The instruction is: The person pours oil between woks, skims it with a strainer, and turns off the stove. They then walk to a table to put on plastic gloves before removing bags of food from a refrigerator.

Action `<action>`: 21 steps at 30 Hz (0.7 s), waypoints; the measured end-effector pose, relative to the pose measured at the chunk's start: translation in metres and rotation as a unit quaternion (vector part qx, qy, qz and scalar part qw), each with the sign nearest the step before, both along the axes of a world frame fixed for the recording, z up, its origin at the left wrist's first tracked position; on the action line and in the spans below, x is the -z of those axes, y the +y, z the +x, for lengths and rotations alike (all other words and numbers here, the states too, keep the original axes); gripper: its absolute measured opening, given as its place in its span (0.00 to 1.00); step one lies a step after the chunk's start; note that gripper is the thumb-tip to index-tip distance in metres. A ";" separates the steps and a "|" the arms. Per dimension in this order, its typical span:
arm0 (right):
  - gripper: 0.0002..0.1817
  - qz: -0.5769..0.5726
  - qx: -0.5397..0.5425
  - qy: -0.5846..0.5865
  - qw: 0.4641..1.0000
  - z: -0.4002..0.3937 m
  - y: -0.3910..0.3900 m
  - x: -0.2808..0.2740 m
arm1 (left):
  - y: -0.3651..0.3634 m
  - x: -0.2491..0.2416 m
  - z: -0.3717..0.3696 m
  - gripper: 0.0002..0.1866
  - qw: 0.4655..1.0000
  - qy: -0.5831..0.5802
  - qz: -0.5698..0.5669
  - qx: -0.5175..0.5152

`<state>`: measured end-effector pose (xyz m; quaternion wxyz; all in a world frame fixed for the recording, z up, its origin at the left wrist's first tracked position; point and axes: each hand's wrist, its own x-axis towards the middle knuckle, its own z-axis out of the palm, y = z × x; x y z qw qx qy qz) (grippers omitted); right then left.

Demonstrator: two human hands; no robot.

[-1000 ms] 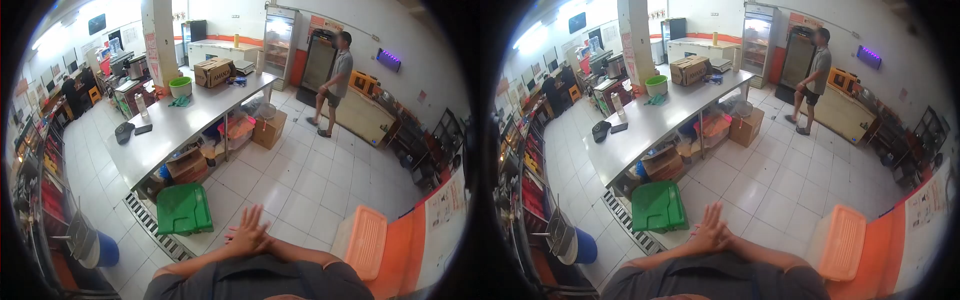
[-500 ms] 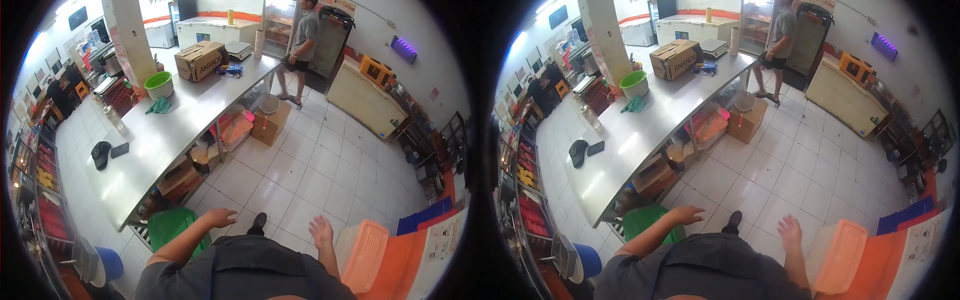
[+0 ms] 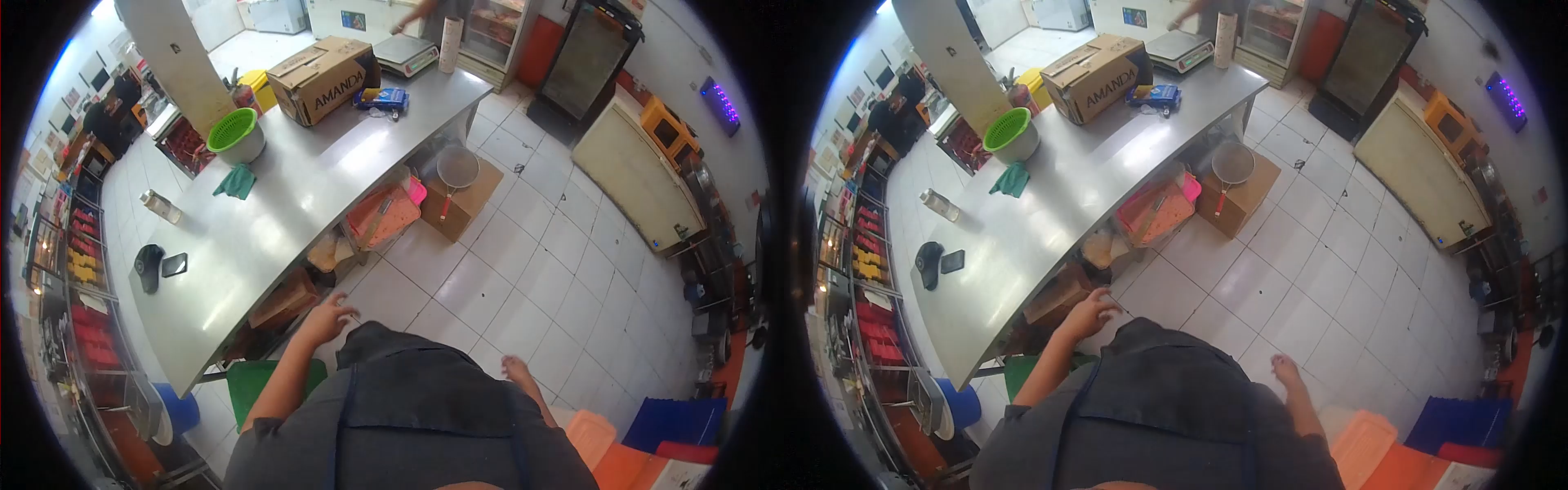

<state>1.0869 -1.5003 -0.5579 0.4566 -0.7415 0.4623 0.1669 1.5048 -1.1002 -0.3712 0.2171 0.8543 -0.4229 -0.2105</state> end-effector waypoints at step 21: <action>0.19 -0.136 0.039 -0.027 0.990 0.120 -0.049 0.035 | -0.382 0.081 0.513 0.17 0.972 -0.096 0.078 -0.199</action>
